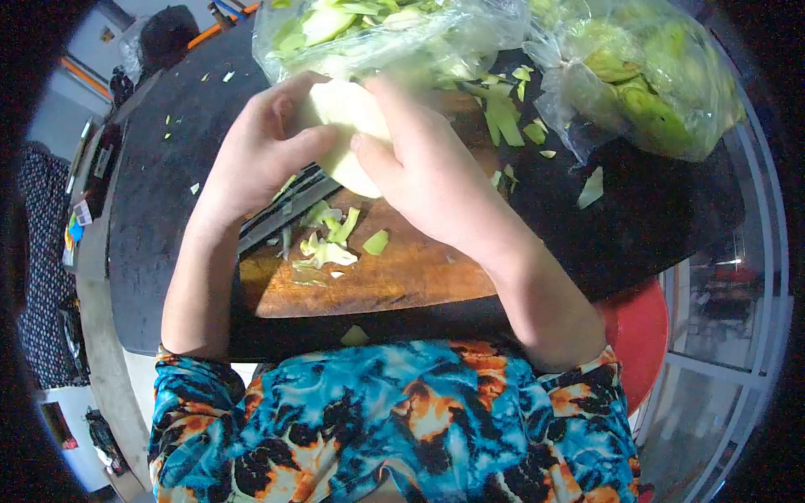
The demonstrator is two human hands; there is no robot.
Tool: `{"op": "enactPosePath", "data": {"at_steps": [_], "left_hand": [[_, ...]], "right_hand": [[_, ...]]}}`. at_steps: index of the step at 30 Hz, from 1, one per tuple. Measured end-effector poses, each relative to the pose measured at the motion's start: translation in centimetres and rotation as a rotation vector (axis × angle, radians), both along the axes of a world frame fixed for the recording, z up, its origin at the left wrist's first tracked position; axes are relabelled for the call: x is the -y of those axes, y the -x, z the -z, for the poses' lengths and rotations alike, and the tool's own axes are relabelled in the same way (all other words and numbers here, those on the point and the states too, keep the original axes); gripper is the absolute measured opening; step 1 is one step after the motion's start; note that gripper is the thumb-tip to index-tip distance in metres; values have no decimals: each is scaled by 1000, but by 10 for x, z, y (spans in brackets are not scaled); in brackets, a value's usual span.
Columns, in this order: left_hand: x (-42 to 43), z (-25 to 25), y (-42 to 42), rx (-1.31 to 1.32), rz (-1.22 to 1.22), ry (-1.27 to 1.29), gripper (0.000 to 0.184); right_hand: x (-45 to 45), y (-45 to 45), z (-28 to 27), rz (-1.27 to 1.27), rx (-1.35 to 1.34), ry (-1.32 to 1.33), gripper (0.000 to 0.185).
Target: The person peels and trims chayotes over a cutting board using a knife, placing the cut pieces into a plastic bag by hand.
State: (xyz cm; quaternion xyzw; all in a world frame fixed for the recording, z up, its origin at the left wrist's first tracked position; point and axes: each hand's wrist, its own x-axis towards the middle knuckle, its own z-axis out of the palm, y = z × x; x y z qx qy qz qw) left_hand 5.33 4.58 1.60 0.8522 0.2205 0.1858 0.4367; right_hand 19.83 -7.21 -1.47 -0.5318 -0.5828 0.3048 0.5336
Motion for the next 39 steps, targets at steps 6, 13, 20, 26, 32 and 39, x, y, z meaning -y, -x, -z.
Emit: {"op": "enactPosePath", "data": {"at_steps": [6, 13, 20, 26, 32, 39], "left_hand": [[2, 7, -3, 240, 112, 320, 40], [-1, 24, -12, 246, 44, 202, 38], [-3, 35, -12, 150, 22, 204, 50], [6, 17, -12, -7, -2, 111, 58], [-10, 25, -8, 162, -91, -13, 45], [-12, 15, -5, 144, 11, 139, 37]], "right_hand": [[3, -2, -4, -13, 65, -70, 42], [0, -9, 1, -2, 52, -6, 51], [-1, -7, -3, -51, -89, 150, 57], [-8, -5, 8, -45, 60, 53, 61], [-5, -13, -5, -71, -193, 156, 61], [-12, -27, 0, 19, -286, 42, 36]]}}
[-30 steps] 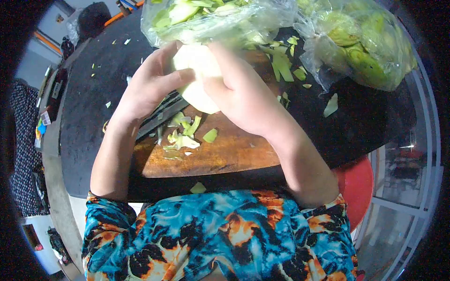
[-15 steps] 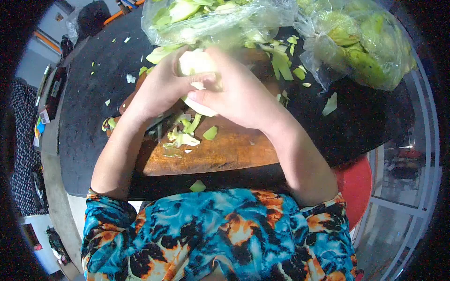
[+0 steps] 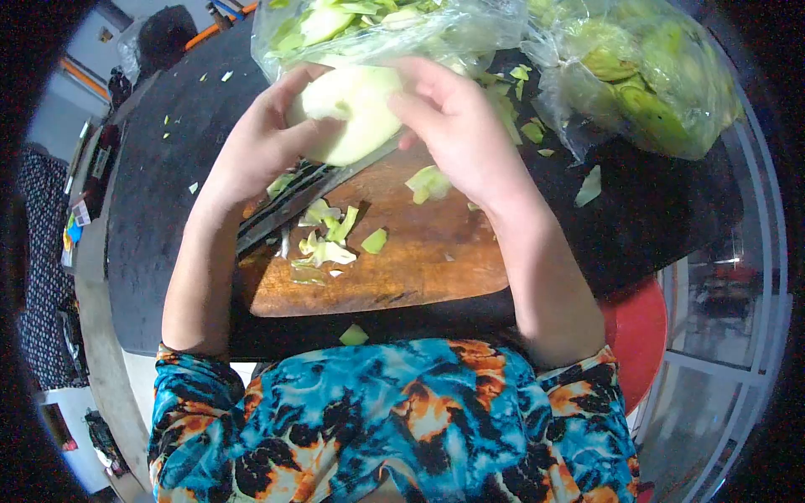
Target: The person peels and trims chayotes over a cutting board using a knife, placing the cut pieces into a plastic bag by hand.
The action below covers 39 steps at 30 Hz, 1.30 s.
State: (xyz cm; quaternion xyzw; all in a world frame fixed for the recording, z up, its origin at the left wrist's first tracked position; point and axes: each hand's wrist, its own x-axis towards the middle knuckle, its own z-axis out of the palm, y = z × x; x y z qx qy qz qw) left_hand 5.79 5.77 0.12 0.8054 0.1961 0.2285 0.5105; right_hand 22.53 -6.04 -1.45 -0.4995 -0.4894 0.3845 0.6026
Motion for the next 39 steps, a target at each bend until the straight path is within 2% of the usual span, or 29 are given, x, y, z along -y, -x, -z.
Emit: {"op": "enactPosePath", "data": {"at_steps": [5, 8, 11, 14, 18, 20, 24, 27, 30, 32, 36, 39], "left_hand": [[4, -1, 1, -17, 50, 90, 40], [2, 5, 0, -14, 121, -34, 43], [9, 1, 0, -86, 67, -28, 41], [19, 1, -4, -126, -1, -146, 35], [27, 7, -8, 9, -87, -291, 35], [30, 7, -8, 18, -107, -382, 35], [30, 7, -8, -25, -102, -325, 35], [30, 7, -8, -51, -83, -245, 36], [30, 4, -6, -82, -55, -237, 37], [28, 1, -7, -152, -51, -264, 38], [26, 5, -10, 15, -110, -708, 31], [18, 6, -12, 145, -142, -927, 25]], "right_hand": [[7, 11, -4, 44, 58, 35, 31], [4, 13, 8, 71, 144, 53, 32], [2, 16, 12, 70, 199, -12, 32], [1, 18, 13, 70, 226, -34, 30], [-2, 16, 18, 113, 135, -58, 27], [-2, 14, 17, 116, 180, -67, 27], [-1, 11, 16, 106, 156, 32, 27], [-5, 8, 23, 115, 195, 41, 14], [-3, 6, 17, 52, 125, -6, 10], [-2, 4, 14, 56, 175, 48, 12], [-1, 8, 11, 60, 101, 230, 17], [6, 14, 4, -79, -273, 220, 22]]}}
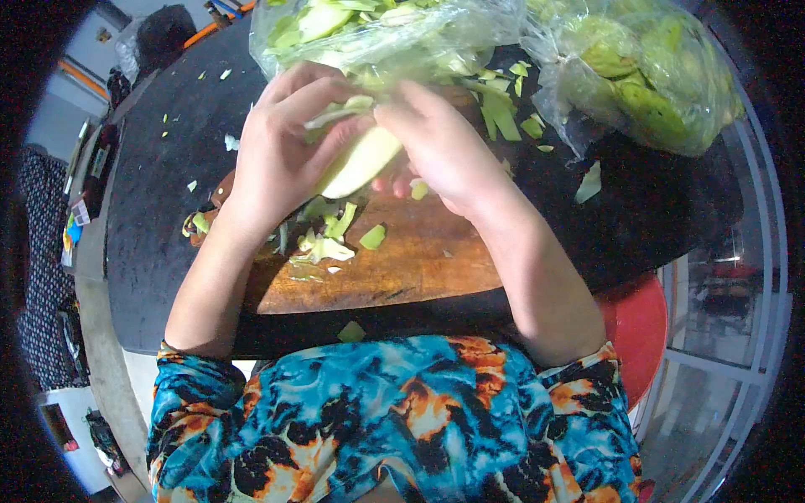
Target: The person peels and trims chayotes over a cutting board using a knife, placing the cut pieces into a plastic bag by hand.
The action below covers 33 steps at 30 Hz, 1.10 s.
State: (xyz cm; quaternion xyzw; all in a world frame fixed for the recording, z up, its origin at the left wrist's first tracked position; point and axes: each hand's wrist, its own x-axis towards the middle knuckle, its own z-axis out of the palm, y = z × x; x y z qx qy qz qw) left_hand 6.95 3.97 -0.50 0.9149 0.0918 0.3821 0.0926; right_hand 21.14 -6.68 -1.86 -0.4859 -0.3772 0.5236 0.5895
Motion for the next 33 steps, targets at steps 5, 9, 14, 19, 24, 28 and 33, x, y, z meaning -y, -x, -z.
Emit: {"op": "enactPosePath", "data": {"at_steps": [5, 9, 14, 19, 24, 28, 33], "left_hand": [[-1, 3, 4, 15, -46, 264, 18], [-12, -17, 12, 209, 22, 695, 16], [-37, -24, 33, -199, -157, 336, 21], [-25, -23, 24, -153, -59, 665, 29], [-1, -20, 18, -130, 72, 681, 39], [-4, -16, 17, -204, 53, 636, 37], [6, -23, 11, -268, -159, 367, 25]], "right_hand": [[-5, -6, 2, -31, 57, -13, 31], [-6, -14, -5, 122, 89, -92, 33], [-4, -19, -8, 104, 98, -132, 37], [-4, -10, -6, 82, 11, -142, 39], [-3, 0, -4, -33, 143, -169, 46], [-2, 3, 1, -69, 230, -222, 42], [-4, 14, 3, 27, 257, -177, 35]]}}
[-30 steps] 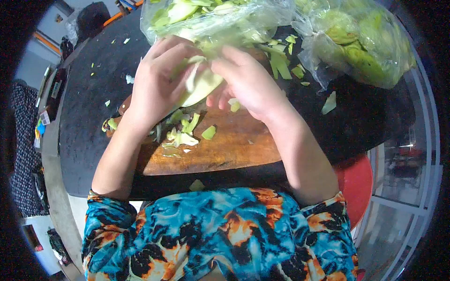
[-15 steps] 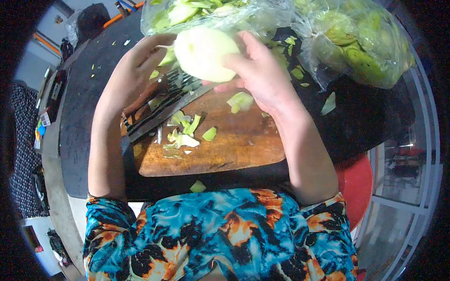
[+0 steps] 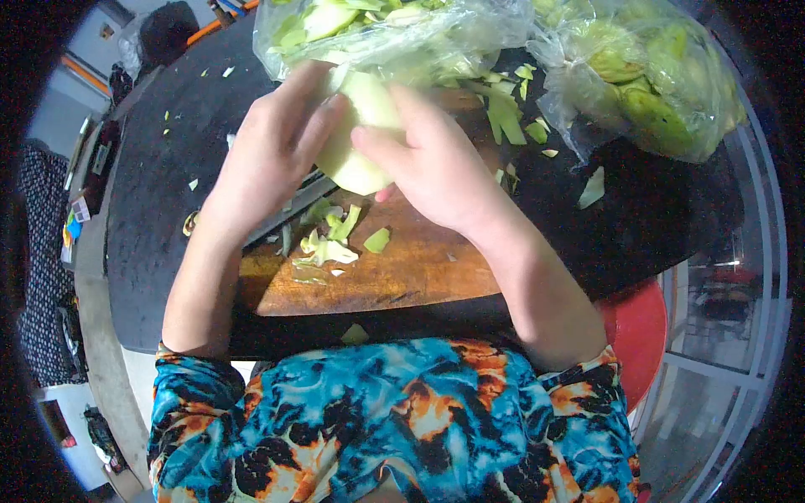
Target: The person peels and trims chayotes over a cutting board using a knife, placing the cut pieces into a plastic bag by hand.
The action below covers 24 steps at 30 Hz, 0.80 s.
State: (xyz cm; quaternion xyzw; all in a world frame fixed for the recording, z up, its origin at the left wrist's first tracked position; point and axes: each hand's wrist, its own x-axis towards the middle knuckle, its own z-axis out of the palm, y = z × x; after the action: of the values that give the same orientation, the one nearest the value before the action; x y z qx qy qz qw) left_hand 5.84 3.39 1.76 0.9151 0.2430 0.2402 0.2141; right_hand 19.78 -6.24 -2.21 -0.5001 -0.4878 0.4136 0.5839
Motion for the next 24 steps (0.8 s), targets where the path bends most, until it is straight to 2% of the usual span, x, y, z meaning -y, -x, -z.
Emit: {"op": "enactPosePath", "data": {"at_steps": [2, 3, 5, 6, 8, 10, 14, 17, 19, 20, 23, 24], "left_hand": [[-2, 10, -3, -2, -29, -161, 21], [-6, 17, -9, 160, -25, -250, 18], [-7, 20, -8, 187, -40, -127, 21], [-7, 20, -9, 199, -45, -65, 23], [-15, 23, -8, 317, -39, 274, 29], [-19, 15, -5, 245, -158, 291, 29], [-30, 16, -3, 285, -34, 337, 26], [-27, 11, 0, 243, 69, 471, 30], [-29, 13, 0, 177, 128, 593, 40], [-30, 18, 0, 165, 151, 570, 45], [-32, 25, 2, 141, 238, 533, 62], [-31, 26, 2, 157, 263, 544, 61]], "right_hand": [[-7, -1, 15, 33, 50, -96, 31], [-7, -1, 14, 59, 88, -88, 29], [-7, -1, 10, 109, 162, -73, 27], [-7, -1, 12, 118, 112, -61, 29], [-10, -3, 16, 136, 10, -40, 32], [-10, -9, 13, 149, -164, 22, 35], [-10, -7, 8, 225, -372, 25, 34], [-6, -10, 2, 87, -555, 50, 38], [-4, -16, -1, -62, -541, 43, 44], [-4, -18, -1, -137, -532, 42, 48], [-6, -13, 3, -94, -296, -36, 56], [-8, -13, 6, -64, -234, -63, 55]]}}
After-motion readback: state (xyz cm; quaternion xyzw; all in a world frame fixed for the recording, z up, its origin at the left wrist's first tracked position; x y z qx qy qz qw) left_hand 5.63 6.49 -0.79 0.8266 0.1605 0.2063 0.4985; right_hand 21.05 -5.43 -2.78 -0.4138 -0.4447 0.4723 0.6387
